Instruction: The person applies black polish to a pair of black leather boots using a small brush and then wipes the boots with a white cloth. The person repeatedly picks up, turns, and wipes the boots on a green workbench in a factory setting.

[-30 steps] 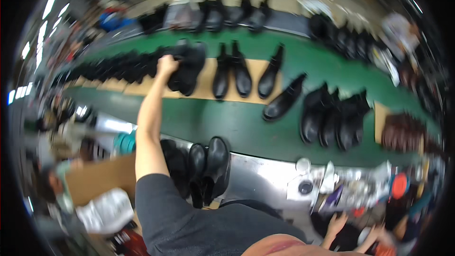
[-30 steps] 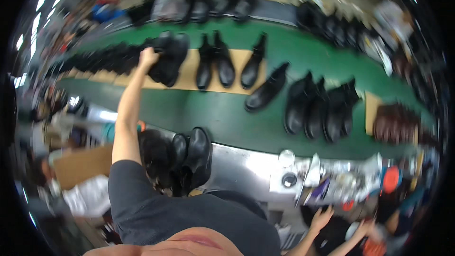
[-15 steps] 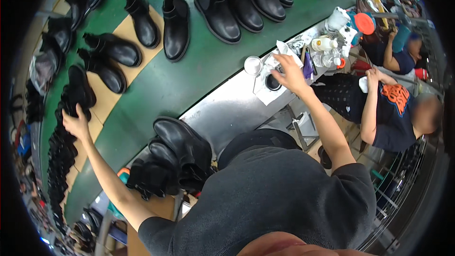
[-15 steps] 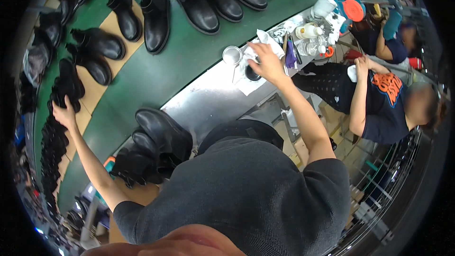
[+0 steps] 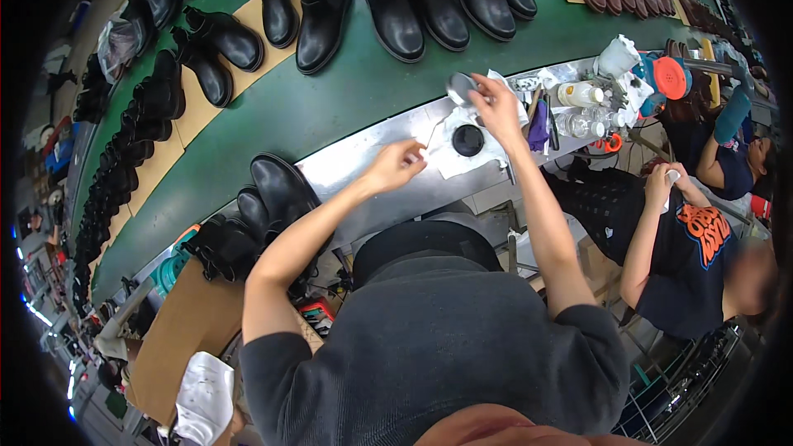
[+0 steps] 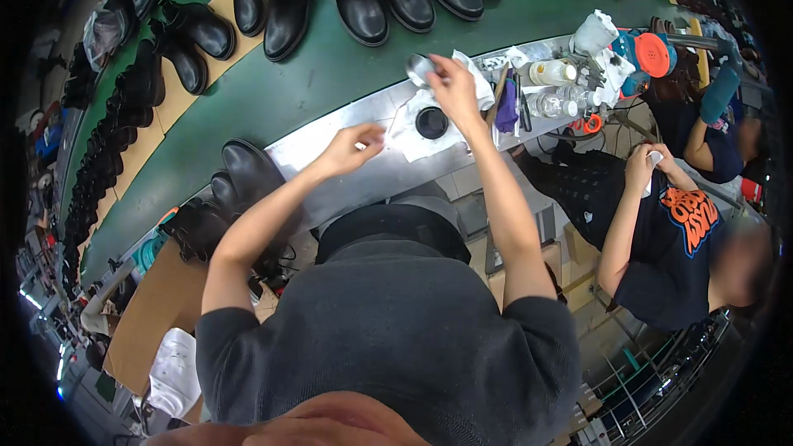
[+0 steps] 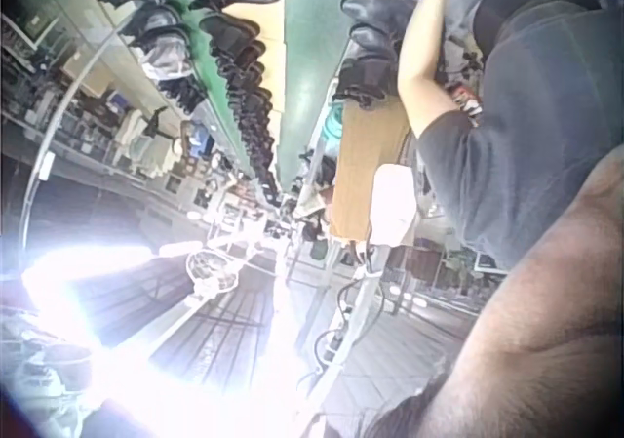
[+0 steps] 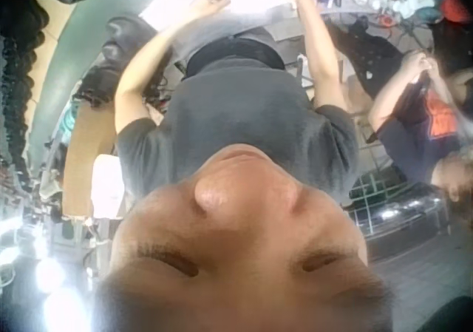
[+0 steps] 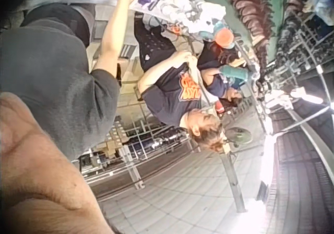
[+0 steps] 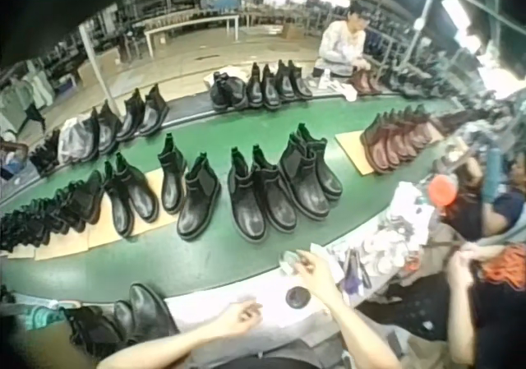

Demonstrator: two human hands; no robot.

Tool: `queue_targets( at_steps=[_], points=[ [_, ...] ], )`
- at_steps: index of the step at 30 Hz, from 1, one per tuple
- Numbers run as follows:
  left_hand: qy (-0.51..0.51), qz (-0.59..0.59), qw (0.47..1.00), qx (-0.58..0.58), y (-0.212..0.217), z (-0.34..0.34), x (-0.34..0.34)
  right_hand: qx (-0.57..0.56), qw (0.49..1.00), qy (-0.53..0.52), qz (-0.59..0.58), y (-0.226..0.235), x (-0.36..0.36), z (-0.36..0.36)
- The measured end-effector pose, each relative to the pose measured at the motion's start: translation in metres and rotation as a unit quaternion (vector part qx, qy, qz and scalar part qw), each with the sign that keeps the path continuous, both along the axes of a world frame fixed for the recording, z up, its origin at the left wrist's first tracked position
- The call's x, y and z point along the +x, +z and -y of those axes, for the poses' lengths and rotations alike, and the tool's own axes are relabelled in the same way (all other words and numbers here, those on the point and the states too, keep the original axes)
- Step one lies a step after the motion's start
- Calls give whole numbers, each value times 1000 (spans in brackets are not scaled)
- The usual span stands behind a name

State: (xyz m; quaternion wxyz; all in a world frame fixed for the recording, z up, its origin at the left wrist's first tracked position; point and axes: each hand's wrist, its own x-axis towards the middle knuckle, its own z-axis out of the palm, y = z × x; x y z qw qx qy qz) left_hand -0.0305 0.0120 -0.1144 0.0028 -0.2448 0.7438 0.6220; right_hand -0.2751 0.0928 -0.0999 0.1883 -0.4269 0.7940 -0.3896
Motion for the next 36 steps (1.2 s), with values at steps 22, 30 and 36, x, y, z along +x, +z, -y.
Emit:
queue_targets(
  at_steps=[22,30,36],
  points=[
    [161,136,977,33,-54,-52,-116,-49,984,37,-168,-66,53,-124],
    [174,127,971,-100,-95,-63,-118,23,981,-183,54,-75,54,-118],
    [263,68,960,-64,-78,-78,-102,-26,964,-201,172,-78,58,-115]
  ],
)
